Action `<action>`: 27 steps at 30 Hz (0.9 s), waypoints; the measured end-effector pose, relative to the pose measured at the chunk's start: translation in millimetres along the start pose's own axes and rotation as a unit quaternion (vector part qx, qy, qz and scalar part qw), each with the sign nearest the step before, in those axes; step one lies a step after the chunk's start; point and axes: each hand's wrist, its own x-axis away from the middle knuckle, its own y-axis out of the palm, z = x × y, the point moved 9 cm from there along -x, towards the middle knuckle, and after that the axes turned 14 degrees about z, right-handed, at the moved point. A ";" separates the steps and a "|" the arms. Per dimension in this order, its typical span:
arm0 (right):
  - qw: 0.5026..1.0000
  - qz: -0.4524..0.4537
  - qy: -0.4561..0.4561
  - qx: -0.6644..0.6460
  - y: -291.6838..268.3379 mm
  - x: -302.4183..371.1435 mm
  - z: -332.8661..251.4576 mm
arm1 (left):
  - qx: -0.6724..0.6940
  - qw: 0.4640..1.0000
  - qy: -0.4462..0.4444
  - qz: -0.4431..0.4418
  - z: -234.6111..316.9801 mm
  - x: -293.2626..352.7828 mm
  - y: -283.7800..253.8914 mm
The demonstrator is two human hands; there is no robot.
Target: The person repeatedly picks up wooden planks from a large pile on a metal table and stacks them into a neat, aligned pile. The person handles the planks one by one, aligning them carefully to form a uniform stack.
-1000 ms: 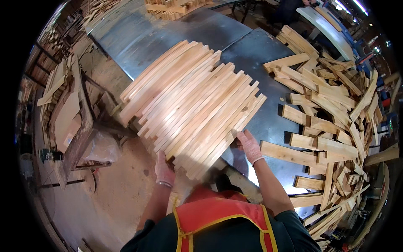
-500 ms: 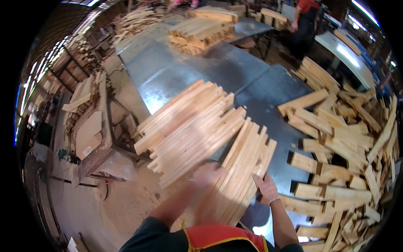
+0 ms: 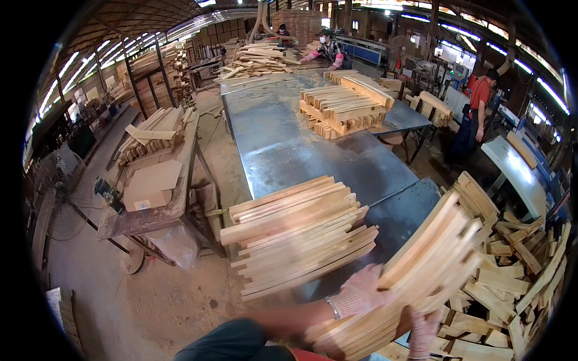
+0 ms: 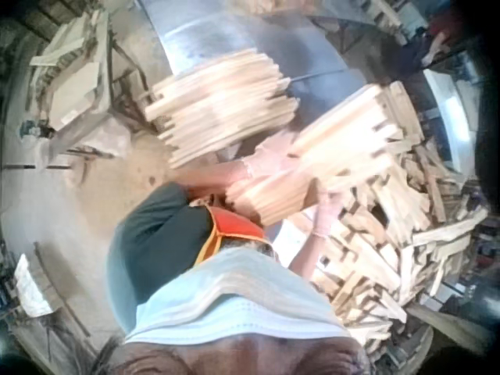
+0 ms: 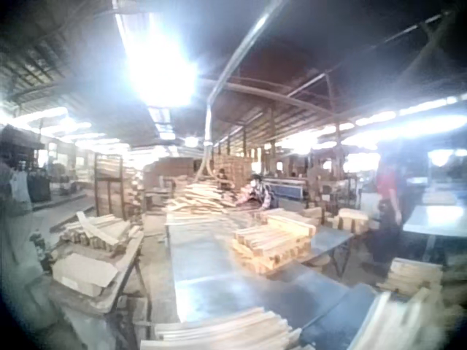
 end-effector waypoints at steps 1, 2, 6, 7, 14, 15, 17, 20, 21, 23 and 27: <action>0.998 0.031 -0.059 -0.006 -4.9 1.3 -42.7 | 0.025 0.998 0.043 0.031 28.4 4.6 -19.1; 0.994 0.048 -0.094 -0.001 -6.7 7.7 -80.7 | 0.056 0.993 0.089 0.057 50.9 6.5 -33.9; 0.977 0.161 -0.097 0.097 -20.8 33.4 -116.7 | 0.153 0.941 0.278 0.121 66.0 4.5 -61.8; 0.974 0.162 -0.065 0.143 -21.0 39.7 -95.2 | 0.173 0.953 0.238 0.069 47.4 -1.8 -60.5; 0.964 0.125 0.205 -0.116 51.9 127.3 93.2 | -0.155 0.897 0.413 -0.023 -153.9 13.9 12.3; 0.971 0.118 0.200 -0.054 53.2 138.1 108.2 | -0.276 0.849 0.451 -0.003 -179.7 21.7 14.9; 0.962 0.060 0.048 0.261 44.7 149.1 150.2 | -0.350 0.825 0.442 -0.035 -168.7 32.4 -7.6; 0.787 -0.072 -0.096 0.606 70.7 157.4 195.8 | -0.507 0.743 0.422 -0.110 -210.3 14.4 3.8; 0.741 -0.101 -0.092 0.657 77.3 155.7 207.6 | -0.496 0.745 0.435 -0.103 -209.9 15.4 1.3; 0.784 -0.111 -0.083 0.606 73.6 148.7 206.9 | -0.472 0.749 0.458 -0.081 -203.2 15.6 -8.1; 0.953 0.028 0.204 0.223 32.0 160.2 203.3 | -0.366 0.845 0.380 -0.082 -180.4 33.2 -38.4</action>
